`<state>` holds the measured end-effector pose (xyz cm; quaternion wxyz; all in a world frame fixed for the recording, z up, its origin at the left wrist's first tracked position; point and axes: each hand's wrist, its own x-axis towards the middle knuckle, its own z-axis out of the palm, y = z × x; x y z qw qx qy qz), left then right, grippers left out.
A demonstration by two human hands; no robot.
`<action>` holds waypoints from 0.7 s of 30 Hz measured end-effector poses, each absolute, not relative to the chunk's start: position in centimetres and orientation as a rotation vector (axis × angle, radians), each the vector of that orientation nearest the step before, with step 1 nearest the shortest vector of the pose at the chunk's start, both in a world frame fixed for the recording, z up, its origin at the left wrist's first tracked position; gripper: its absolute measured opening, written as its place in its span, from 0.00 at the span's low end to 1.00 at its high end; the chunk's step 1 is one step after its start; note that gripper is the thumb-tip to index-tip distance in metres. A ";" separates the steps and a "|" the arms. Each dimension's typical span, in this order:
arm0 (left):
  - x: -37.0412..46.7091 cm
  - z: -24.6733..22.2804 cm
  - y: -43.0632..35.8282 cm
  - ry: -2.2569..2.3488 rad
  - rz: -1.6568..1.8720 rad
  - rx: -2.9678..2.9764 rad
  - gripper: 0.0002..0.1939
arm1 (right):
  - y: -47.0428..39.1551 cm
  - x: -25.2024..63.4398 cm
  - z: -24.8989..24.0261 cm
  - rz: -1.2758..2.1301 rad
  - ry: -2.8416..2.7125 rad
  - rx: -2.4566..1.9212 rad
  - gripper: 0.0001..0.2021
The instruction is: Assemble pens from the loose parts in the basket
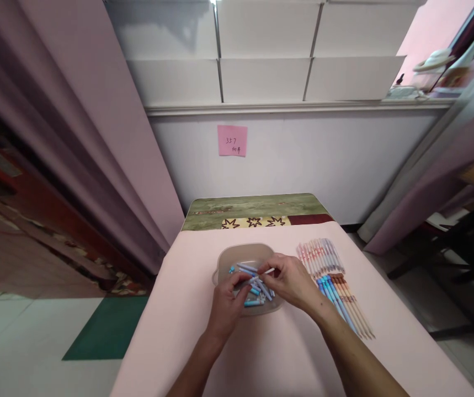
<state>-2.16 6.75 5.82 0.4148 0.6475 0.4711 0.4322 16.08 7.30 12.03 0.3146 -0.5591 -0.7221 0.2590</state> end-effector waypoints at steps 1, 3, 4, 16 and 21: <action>-2.2 5.9 6.7 1.159 1.082 1.590 0.07 | 7.4 15.9 11.8 0.746 -1.881 -1.448 0.09; -2.4 6.0 6.8 1.114 1.111 1.467 0.06 | 7.9 16.0 11.2 0.879 -1.792 -1.370 0.16; -2.6 6.2 6.8 1.104 1.145 1.378 0.06 | 8.3 16.2 10.8 0.913 -1.740 -1.338 0.19; -5.5 6.1 7.8 1.136 1.475 0.925 0.10 | 11.7 14.0 4.9 0.400 -2.237 -2.045 0.10; -5.8 6.1 7.9 1.112 1.567 0.857 0.08 | 12.6 11.3 2.8 0.383 -2.370 -2.093 0.12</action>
